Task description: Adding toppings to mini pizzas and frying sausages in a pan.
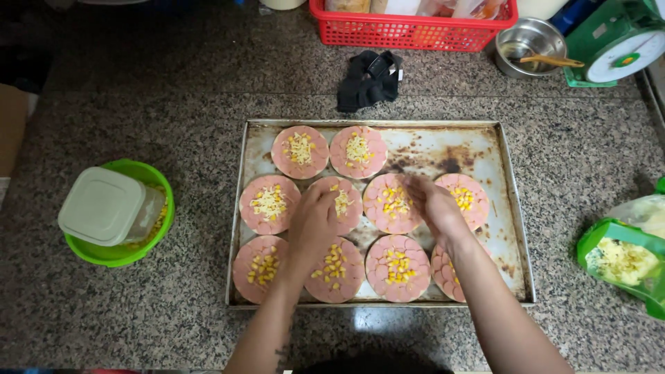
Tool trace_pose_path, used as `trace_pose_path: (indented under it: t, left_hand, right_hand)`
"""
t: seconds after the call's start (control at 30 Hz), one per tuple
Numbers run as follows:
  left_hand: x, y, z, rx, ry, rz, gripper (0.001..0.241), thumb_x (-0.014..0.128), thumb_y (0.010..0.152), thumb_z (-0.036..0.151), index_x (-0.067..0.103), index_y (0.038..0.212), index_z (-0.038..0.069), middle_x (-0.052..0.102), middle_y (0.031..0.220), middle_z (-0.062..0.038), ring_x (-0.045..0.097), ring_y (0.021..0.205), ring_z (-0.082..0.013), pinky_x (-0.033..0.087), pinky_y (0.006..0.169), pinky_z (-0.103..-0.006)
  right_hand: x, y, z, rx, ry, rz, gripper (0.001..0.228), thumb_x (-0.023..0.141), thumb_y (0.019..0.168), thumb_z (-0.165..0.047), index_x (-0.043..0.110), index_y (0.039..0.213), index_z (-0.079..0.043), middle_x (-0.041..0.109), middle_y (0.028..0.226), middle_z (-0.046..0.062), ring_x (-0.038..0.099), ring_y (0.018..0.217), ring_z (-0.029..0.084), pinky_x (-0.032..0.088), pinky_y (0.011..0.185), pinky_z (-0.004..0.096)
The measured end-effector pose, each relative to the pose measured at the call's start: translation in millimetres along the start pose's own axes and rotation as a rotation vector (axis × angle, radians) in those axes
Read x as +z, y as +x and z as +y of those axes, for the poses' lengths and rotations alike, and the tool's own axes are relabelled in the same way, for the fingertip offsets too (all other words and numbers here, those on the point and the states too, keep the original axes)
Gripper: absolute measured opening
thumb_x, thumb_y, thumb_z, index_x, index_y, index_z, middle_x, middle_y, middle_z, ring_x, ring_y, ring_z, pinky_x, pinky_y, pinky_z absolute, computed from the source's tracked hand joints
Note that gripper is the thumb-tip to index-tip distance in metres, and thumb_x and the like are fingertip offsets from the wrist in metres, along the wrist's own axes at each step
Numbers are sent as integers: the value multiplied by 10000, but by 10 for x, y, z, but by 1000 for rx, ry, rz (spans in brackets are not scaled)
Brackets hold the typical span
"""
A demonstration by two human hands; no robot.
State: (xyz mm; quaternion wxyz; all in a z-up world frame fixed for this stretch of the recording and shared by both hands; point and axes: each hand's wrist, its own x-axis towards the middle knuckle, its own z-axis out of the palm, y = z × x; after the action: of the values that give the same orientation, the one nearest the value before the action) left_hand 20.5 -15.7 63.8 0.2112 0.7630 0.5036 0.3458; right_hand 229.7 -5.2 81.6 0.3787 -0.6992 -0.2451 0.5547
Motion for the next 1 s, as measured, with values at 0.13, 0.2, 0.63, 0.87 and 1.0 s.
trace_pose_path:
  t: [0.13, 0.2, 0.63, 0.87, 1.0]
  left_hand:
    - [20, -28, 4, 9, 19, 7, 208, 499, 823, 43, 639, 972, 3, 551, 929, -147, 562, 928, -337, 465, 816, -379]
    - [74, -39, 10, 44, 73, 12, 225, 515, 810, 65, 637, 996, 31, 561, 947, -135, 563, 948, -318, 462, 827, -368]
    - [1084, 37, 327, 313, 17, -290, 827, 469, 665, -95, 240, 1441, 76, 342, 1438, -182, 332, 1312, -366, 346, 1003, -465]
    - [1098, 37, 604, 286, 138, -235, 821, 501, 621, -44, 281, 1409, 10, 352, 1408, -235, 358, 1281, -381, 296, 1049, -445]
    - [1333, -11, 459, 54, 214, -370, 723, 506, 739, 28, 274, 1424, 54, 444, 1317, -202, 356, 1273, -374, 319, 1017, -473]
  right_hand:
    - [-164, 163, 127, 51, 173, -92, 535, 316, 939, -357, 447, 1316, 1, 526, 1270, 168, 510, 1189, 281, 460, 911, 354]
    - [-226, 165, 132, 95, 377, -177, 570, 245, 946, -376, 394, 1350, -1, 554, 1250, 162, 583, 1098, 225, 467, 887, 307]
    - [-348, 380, 295, 251, 930, -293, 369, 311, 956, -390, 496, 884, -80, 604, 764, 21, 565, 631, 93, 468, 602, 208]
    - [-335, 345, 261, 174, 688, -281, 318, 401, 873, -347, 596, 867, -96, 606, 774, 55, 625, 730, 250, 464, 702, 379]
    - [-623, 184, 288, 150, 633, -218, 385, 366, 912, -253, 477, 1215, -42, 546, 1172, 174, 565, 1117, 331, 463, 921, 437]
